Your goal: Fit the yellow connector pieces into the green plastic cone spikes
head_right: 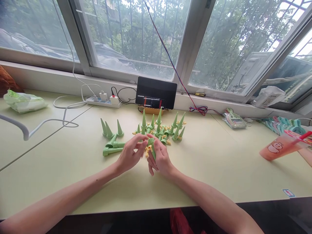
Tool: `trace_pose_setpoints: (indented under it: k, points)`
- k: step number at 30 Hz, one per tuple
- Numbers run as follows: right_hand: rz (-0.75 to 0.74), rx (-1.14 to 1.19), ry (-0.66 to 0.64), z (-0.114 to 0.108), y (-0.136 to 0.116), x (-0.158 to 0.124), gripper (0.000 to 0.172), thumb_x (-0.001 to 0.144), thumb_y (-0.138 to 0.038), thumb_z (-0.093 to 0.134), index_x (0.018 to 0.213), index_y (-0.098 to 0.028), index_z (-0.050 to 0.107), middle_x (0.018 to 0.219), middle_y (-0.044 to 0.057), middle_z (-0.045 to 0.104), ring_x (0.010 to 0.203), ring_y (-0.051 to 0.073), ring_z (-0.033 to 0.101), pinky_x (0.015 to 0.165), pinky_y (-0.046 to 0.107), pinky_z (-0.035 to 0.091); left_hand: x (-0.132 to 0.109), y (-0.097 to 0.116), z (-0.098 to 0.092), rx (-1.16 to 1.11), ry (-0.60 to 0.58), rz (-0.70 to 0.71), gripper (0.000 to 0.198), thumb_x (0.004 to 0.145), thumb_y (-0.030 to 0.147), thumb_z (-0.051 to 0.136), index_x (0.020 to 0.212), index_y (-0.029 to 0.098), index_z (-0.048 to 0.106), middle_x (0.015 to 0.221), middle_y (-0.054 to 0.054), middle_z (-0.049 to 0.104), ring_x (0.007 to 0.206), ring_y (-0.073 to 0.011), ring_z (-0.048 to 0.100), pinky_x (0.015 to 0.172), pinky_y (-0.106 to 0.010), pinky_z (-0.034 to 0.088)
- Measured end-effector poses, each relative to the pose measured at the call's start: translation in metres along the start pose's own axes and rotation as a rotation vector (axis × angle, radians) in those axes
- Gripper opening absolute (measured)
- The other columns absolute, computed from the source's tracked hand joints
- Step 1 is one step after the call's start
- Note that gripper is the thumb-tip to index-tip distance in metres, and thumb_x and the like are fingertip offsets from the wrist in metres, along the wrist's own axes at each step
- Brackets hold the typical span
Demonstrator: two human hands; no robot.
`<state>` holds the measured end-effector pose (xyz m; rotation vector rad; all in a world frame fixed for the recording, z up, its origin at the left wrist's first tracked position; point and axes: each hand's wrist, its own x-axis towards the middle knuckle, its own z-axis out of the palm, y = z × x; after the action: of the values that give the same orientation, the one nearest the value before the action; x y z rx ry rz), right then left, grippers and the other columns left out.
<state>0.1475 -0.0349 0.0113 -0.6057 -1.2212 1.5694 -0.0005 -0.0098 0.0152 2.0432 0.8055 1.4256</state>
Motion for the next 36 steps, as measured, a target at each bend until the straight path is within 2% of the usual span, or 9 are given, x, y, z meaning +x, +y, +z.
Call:
trace_pose_setpoints:
  k: [7, 11, 17, 20, 22, 25, 29, 32, 36]
  points:
    - [0.004, -0.014, -0.021, 0.001, 0.001, 0.001, 0.061, 0.099, -0.059, 0.04, 0.146, -0.019, 0.038, 0.038, -0.014, 0.036, 0.025, 0.007, 0.021, 0.025, 0.021, 0.043, 0.001, -0.001, -0.002, -0.075, -0.09, 0.01, 0.016, 0.1, 0.029, 0.047, 0.101, 0.02, 0.061, 0.109, -0.007, 0.057, 0.064, -0.0056, 0.055, 0.054, -0.018, 0.052]
    - [-0.014, -0.092, 0.008, 0.001, 0.002, 0.001, 0.062, 0.099, -0.061, 0.039, 0.145, -0.019, 0.038, 0.038, -0.014, 0.036, 0.026, 0.008, 0.024, 0.027, 0.022, 0.044, 0.0, -0.002, -0.003, -0.083, -0.085, -0.033, 0.017, 0.1, 0.032, 0.046, 0.096, 0.02, 0.059, 0.111, -0.007, 0.053, 0.067, -0.0064, 0.057, 0.057, -0.021, 0.055]
    - [-0.194, -0.372, 0.213, -0.009, 0.005, 0.004, 0.045, 0.099, -0.056, 0.042, 0.125, -0.019, 0.05, 0.047, -0.012, 0.039, 0.03, 0.008, 0.035, 0.031, 0.021, 0.042, 0.011, -0.004, -0.014, -0.138, 0.022, -0.089, 0.026, 0.101, 0.04, 0.042, 0.086, 0.018, 0.046, 0.109, -0.005, 0.052, 0.051, -0.0019, 0.054, 0.043, -0.019, 0.045]
    - [-0.3, -0.543, 0.299, -0.015, 0.005, 0.004, 0.033, 0.101, -0.051, 0.042, 0.11, -0.021, 0.052, 0.05, -0.01, 0.044, 0.034, 0.008, 0.039, 0.034, 0.019, 0.036, 0.017, -0.005, -0.022, -0.051, 0.11, -0.114, 0.028, 0.101, 0.041, 0.04, 0.085, 0.018, 0.045, 0.104, -0.004, 0.054, 0.048, -0.0014, 0.049, 0.042, -0.018, 0.04]
    - [-0.332, -0.591, 0.342, -0.017, 0.005, 0.004, 0.03, 0.101, -0.05, 0.042, 0.098, -0.022, 0.052, 0.055, -0.008, 0.046, 0.038, 0.008, 0.041, 0.037, 0.02, 0.035, 0.02, -0.007, -0.027, 0.066, 0.121, -0.086, 0.028, 0.101, 0.039, 0.041, 0.083, 0.018, 0.046, 0.095, -0.003, 0.056, 0.052, -0.0039, 0.048, 0.045, -0.019, 0.039]
    - [-0.343, -0.621, 0.354, -0.019, 0.005, 0.005, 0.036, 0.101, -0.052, 0.041, 0.081, -0.022, 0.048, 0.058, -0.006, 0.045, 0.042, 0.009, 0.04, 0.04, 0.021, 0.034, 0.023, -0.013, -0.032, 0.293, 0.038, -0.006, 0.027, 0.101, 0.033, 0.04, 0.079, 0.018, 0.048, 0.075, 0.0, 0.052, 0.057, -0.0088, 0.046, 0.051, -0.021, 0.038]
    - [-0.394, -0.711, 0.324, -0.025, 0.004, 0.008, 0.048, 0.101, -0.053, 0.039, 0.065, -0.022, 0.043, 0.055, -0.003, 0.042, 0.044, 0.01, 0.038, 0.043, 0.025, 0.031, 0.023, -0.02, -0.035, 0.522, -0.122, 0.019, 0.029, 0.098, 0.027, 0.041, 0.071, 0.018, 0.046, 0.065, 0.002, 0.049, 0.056, -0.0109, 0.041, 0.055, -0.025, 0.033]
    - [-0.468, -0.772, 0.292, -0.03, 0.002, 0.011, 0.054, 0.101, -0.052, 0.039, 0.057, -0.022, 0.041, 0.052, -0.002, 0.043, 0.045, 0.011, 0.04, 0.047, 0.026, 0.033, 0.021, -0.023, -0.035, 0.616, -0.259, 0.003, 0.032, 0.095, 0.028, 0.045, 0.065, 0.018, 0.047, 0.059, 0.002, 0.048, 0.052, -0.0112, 0.04, 0.053, -0.026, 0.031]
    - [-0.497, -0.824, 0.281, -0.035, -0.001, 0.015, 0.058, 0.101, -0.053, 0.039, 0.052, -0.021, 0.04, 0.049, -0.001, 0.044, 0.045, 0.011, 0.041, 0.048, 0.027, 0.033, 0.02, -0.026, -0.034, 0.657, -0.352, 0.059, 0.033, 0.093, 0.029, 0.047, 0.062, 0.018, 0.05, 0.057, 0.001, 0.049, 0.051, -0.0119, 0.041, 0.054, -0.026, 0.032]
